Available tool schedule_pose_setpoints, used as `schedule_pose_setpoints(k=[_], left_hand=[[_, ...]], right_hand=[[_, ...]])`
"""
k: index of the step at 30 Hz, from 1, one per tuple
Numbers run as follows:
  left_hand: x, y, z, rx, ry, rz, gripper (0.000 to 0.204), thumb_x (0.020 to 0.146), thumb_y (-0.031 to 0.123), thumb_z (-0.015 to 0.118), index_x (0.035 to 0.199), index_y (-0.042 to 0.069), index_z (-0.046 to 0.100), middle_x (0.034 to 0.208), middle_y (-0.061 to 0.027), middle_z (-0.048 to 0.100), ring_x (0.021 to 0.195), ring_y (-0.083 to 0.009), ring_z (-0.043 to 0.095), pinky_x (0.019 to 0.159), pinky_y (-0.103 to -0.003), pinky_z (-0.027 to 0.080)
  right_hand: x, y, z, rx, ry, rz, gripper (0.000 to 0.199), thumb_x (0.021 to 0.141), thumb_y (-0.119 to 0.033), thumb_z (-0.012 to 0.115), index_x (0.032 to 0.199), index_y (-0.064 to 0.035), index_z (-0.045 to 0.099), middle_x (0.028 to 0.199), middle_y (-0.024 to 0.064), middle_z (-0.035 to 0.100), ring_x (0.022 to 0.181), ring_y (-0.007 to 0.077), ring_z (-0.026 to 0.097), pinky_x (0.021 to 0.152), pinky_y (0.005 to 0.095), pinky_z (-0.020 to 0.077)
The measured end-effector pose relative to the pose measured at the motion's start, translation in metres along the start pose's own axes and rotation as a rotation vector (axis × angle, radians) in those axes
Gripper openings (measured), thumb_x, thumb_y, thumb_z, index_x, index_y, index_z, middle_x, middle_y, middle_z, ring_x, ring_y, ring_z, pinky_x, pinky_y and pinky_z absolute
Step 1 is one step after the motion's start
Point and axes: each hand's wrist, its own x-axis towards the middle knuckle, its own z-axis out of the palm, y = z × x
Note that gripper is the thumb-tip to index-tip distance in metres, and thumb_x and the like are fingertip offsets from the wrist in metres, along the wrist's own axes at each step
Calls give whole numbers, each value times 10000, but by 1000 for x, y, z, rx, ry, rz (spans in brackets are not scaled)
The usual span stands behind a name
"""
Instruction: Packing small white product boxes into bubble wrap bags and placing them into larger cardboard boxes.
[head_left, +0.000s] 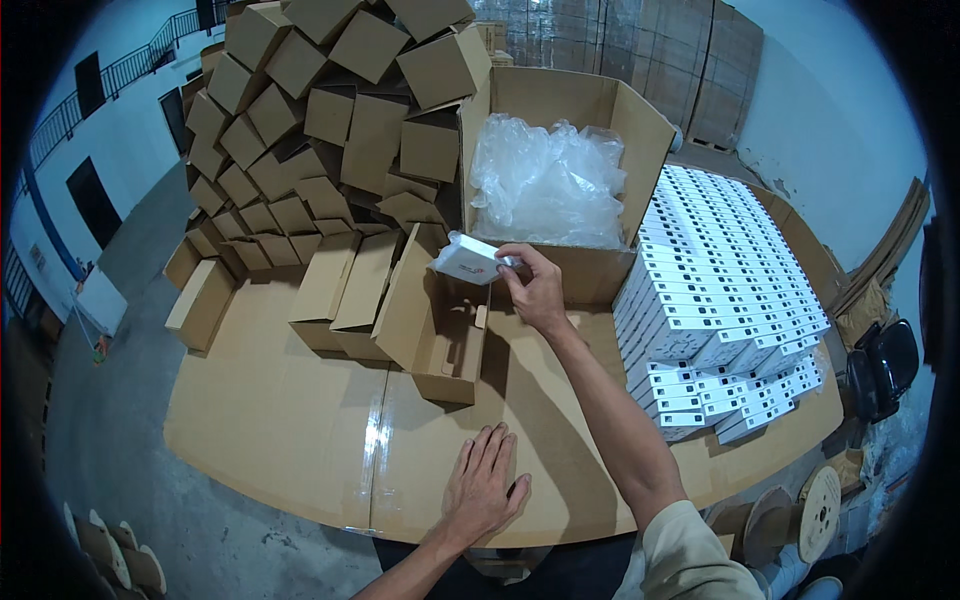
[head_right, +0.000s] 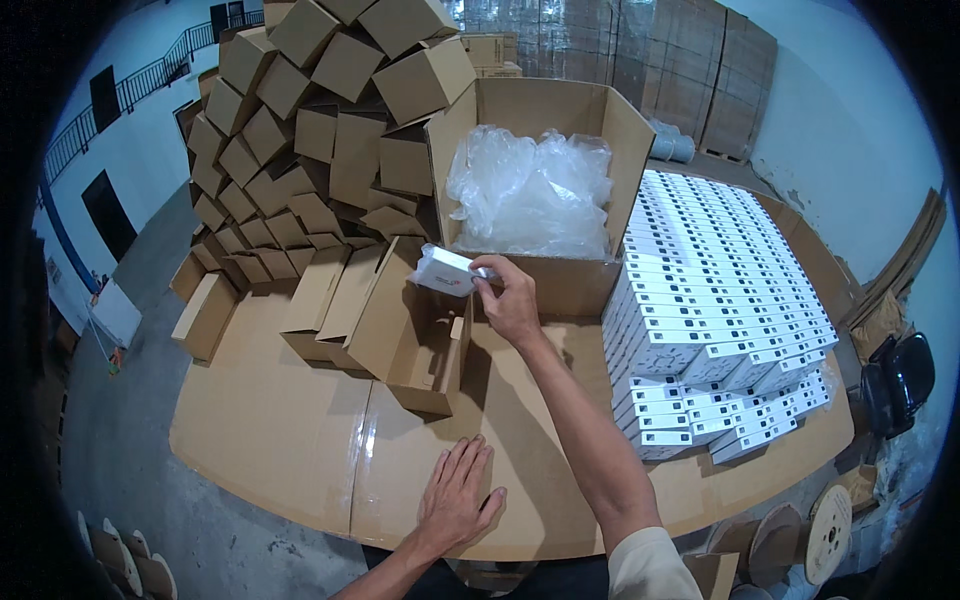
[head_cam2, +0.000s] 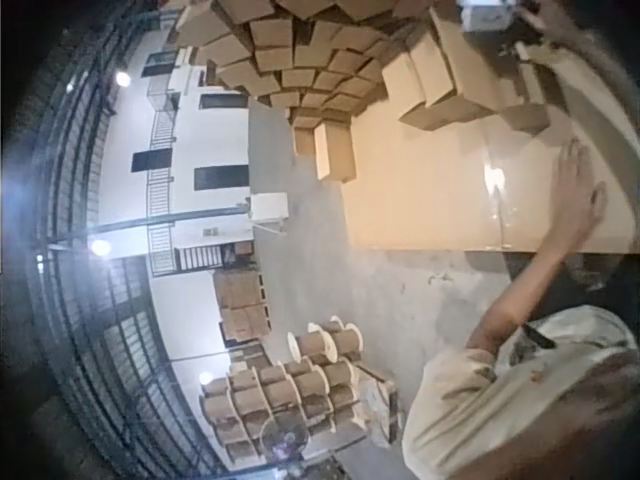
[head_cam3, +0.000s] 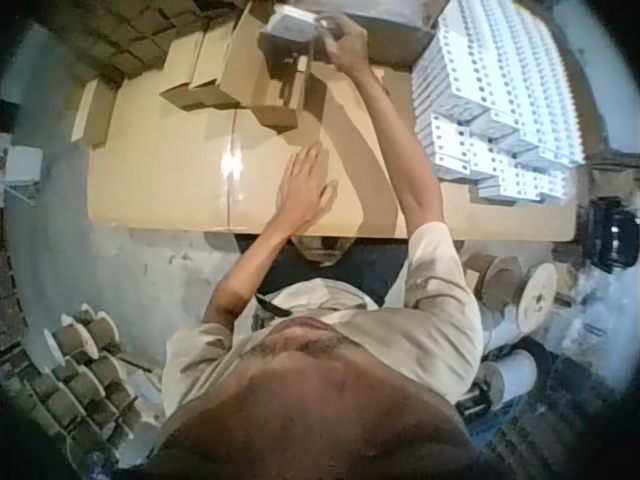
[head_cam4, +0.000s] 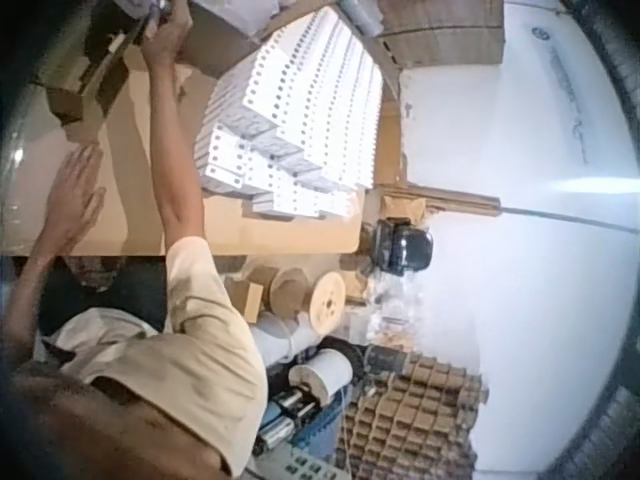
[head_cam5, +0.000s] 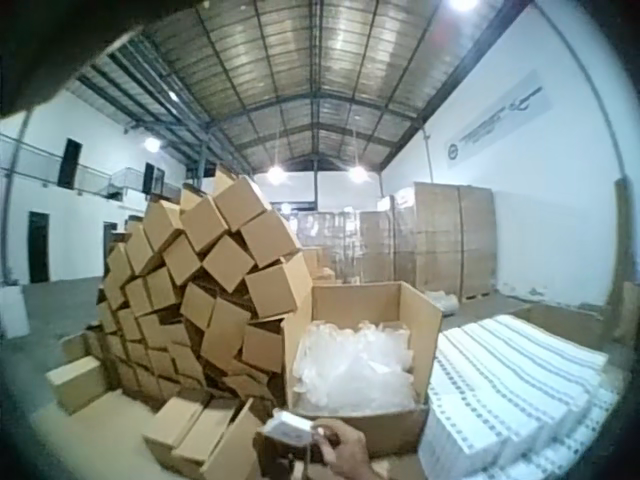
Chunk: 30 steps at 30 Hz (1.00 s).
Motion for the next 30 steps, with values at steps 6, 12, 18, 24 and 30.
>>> schedule_pose_setpoints(k=[6, 12, 18, 24, 30], left_hand=[[2, 0, 0, 5, 13, -7, 663, 924, 349, 627, 1434, -36, 446, 1517, -208, 409, 1428, -361, 348, 1193, -504, 258], [3, 0, 0, -8, 18, -10, 649, 920, 347, 631, 1419, -31, 460, 1495, -216, 432, 1418, -364, 364, 1191, -501, 265], [4, 1, -1, -7, 43, -1, 643, 915, 347, 632, 1408, -31, 466, 1462, -223, 456, 1401, -364, 381, 1185, -500, 273], [3, 0, 1, -9, 49, -7, 641, 916, 349, 623, 1406, -33, 464, 1441, -218, 463, 1391, -363, 384, 1184, -497, 271], [5, 1, 2, -19, 44, -10, 641, 912, 351, 624, 1404, -27, 466, 1443, -220, 460, 1395, -367, 378, 1184, -499, 270]], right_hand=[[13, -3, 12, -221, -112, -87, 240, 838, 84, 643, 1057, -17, 639, 983, 156, 669, 878, 308, 683, 772, 372, 551], [14, 4, 29, -423, -112, -213, 230, 822, 85, 627, 1032, -8, 633, 1022, 186, 607, 936, 404, 630, 802, 463, 528], [9, 17, 37, -473, -128, -188, 216, 809, 83, 647, 1007, -2, 639, 1023, 182, 589, 945, 395, 628, 813, 469, 528], [5, 18, 45, -495, -112, -163, 204, 808, 63, 660, 998, -12, 660, 1011, 181, 600, 943, 392, 627, 814, 471, 528], [9, 19, 44, -540, -131, -111, 177, 803, 19, 600, 962, -41, 649, 1034, 171, 577, 961, 373, 592, 843, 471, 523]])
